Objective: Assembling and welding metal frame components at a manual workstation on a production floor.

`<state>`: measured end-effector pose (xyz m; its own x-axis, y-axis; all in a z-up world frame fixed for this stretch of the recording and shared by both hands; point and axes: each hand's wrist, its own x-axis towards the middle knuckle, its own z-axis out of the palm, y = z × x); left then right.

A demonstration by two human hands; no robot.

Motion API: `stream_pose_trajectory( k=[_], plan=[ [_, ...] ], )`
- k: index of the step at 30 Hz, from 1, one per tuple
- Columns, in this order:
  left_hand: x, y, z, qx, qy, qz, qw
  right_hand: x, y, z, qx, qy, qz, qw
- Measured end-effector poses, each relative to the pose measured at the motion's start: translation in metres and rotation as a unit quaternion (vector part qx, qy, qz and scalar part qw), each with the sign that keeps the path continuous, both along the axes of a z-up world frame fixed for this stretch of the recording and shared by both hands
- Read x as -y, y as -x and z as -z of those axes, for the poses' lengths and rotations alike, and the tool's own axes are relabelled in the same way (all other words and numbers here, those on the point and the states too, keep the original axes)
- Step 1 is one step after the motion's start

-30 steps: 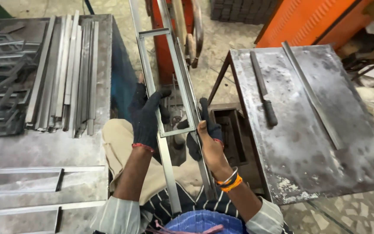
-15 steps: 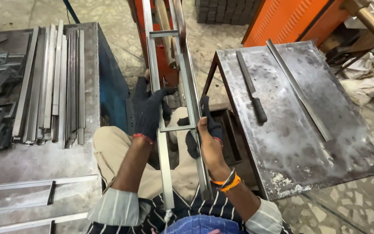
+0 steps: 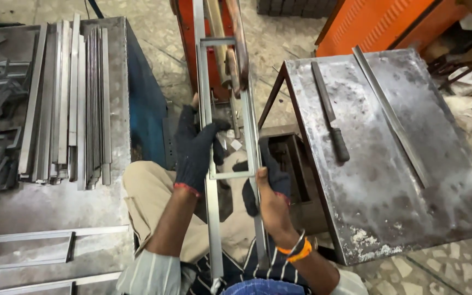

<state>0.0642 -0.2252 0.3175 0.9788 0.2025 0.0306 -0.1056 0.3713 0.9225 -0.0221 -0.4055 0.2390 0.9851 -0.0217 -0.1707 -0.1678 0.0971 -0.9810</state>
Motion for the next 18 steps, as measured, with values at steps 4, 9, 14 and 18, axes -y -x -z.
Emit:
stream_pose_trajectory(
  k=[4, 9, 14, 18],
  plan=[
    [0.001, 0.0, 0.005, 0.005, 0.003, 0.009, 1.0, -0.006, 0.002, -0.02, -0.019, 0.004, 0.023, 1.0],
    [0.003, -0.004, -0.025, 0.008, 0.0, 0.017, 1.0, -0.007, -0.012, -0.052, 0.015, 0.036, 0.038, 0.999],
    [-0.002, -0.048, -0.041, -0.053, -0.063, 0.002, 0.997, -0.007, -0.069, -0.043, -0.107, 0.122, 0.029, 0.986],
    [-0.011, -0.075, -0.029, -0.013, -0.053, 0.009, 0.998, -0.013, -0.089, -0.049, -0.028, 0.013, -0.022, 0.999]
  ],
)
